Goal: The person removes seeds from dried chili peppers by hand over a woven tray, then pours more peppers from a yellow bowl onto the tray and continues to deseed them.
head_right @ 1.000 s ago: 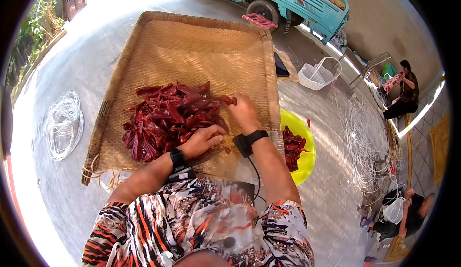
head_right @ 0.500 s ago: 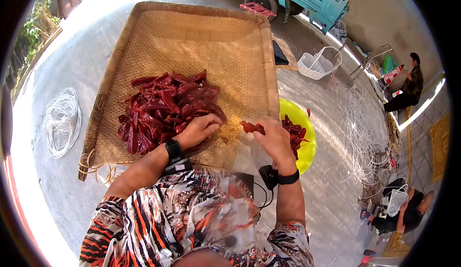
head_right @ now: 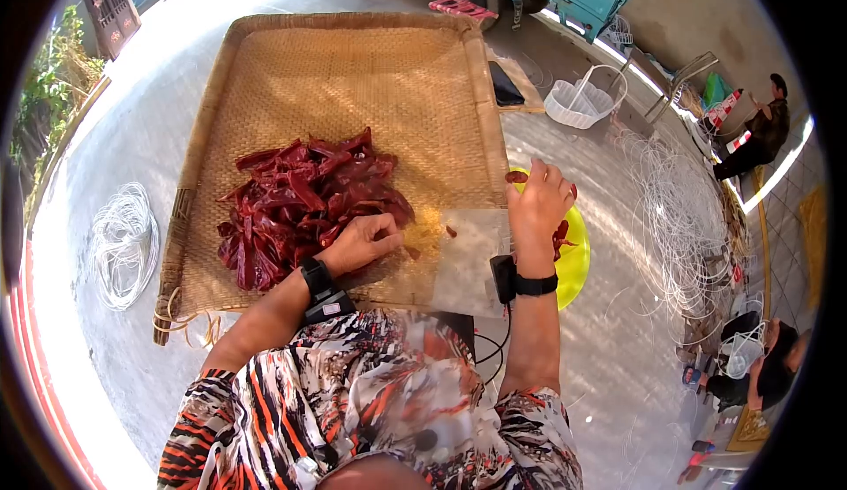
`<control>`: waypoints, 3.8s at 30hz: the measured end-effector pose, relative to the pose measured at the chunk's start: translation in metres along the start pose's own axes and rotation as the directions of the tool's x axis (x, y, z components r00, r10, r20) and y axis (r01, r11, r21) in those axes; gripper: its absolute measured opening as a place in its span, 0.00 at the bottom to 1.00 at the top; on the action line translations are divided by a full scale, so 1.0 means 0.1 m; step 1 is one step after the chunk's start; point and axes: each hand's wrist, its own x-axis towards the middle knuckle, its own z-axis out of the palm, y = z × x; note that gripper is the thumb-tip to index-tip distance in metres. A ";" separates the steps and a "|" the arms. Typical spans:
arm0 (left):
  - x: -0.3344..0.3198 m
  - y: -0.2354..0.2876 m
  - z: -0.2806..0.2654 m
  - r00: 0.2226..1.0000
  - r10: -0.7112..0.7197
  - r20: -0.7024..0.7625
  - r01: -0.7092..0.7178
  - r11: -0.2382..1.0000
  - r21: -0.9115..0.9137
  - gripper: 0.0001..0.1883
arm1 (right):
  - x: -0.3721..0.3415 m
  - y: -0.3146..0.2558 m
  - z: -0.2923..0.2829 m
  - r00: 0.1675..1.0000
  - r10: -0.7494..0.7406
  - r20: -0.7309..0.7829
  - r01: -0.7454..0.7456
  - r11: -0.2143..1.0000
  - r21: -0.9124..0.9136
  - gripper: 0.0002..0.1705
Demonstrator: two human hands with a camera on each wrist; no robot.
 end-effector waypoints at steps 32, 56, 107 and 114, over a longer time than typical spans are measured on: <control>-0.03 0.20 0.01 0.987 -0.090 -0.133 0.063 0.979 -0.196 0.17 | -0.64 -0.69 -0.11 0.763 -0.221 0.608 -0.475 0.446 0.758 0.15; -0.03 0.32 -0.01 0.998 0.068 -0.001 -0.067 0.979 -0.195 0.13 | -0.54 0.45 -0.12 0.908 0.337 0.248 -0.412 0.827 0.382 0.18; -0.37 0.58 -0.21 0.978 -0.162 0.129 0.197 0.539 -0.819 0.12 | -0.79 -0.83 -0.48 0.744 -0.397 0.538 -0.455 0.288 0.843 0.17; -0.32 0.65 -0.20 0.970 -0.244 -0.007 0.169 0.693 -0.701 0.11 | -0.61 -0.27 -0.63 0.770 0.039 0.637 -0.574 0.479 0.665 0.16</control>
